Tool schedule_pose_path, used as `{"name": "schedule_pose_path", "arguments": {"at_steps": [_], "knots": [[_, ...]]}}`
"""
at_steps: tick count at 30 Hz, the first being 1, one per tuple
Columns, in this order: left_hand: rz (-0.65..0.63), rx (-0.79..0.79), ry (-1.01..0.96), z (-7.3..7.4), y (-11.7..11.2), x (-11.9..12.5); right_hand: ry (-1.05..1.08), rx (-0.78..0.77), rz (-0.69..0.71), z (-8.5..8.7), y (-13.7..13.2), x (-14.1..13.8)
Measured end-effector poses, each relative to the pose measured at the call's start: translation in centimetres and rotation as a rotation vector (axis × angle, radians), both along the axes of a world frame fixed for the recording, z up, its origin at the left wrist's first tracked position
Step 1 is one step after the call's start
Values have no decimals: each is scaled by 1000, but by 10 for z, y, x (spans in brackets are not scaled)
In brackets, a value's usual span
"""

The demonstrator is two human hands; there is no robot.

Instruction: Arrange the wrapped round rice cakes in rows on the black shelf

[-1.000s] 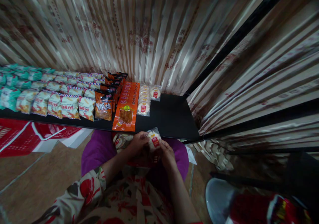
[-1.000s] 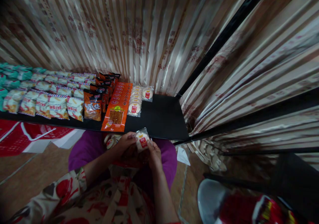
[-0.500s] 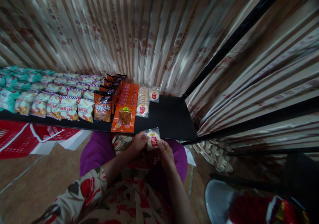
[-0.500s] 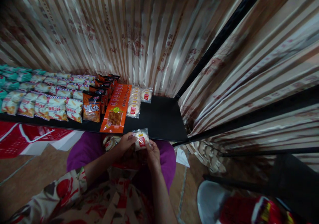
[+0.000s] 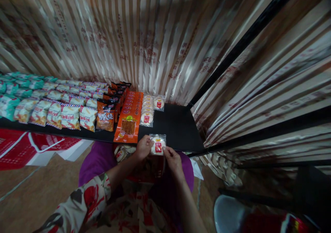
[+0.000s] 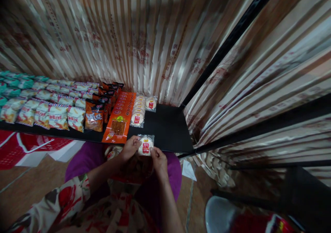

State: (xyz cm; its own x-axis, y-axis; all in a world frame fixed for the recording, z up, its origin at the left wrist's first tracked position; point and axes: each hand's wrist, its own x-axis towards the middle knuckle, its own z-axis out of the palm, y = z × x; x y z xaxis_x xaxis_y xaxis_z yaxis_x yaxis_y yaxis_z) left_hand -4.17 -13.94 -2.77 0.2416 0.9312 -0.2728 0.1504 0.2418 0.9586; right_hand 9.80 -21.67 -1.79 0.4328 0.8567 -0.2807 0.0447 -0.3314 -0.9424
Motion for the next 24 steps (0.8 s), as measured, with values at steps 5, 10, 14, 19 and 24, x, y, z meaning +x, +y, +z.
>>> {"name": "schedule_pose_path", "arguments": {"at_steps": [5,10,14,19,24], "knots": [[-39,48,10,9,5,3,113,39,43,7,8,5],[-41,74,46,16,10,6,123,50,50,7,15,9],[-28,104,107,16,15,7,175,44,46,14,22,9],[-8,136,161,14,21,10,157,47,76,14,31,14],[19,146,229,15,25,19,-40,22,52,2,41,28]]}}
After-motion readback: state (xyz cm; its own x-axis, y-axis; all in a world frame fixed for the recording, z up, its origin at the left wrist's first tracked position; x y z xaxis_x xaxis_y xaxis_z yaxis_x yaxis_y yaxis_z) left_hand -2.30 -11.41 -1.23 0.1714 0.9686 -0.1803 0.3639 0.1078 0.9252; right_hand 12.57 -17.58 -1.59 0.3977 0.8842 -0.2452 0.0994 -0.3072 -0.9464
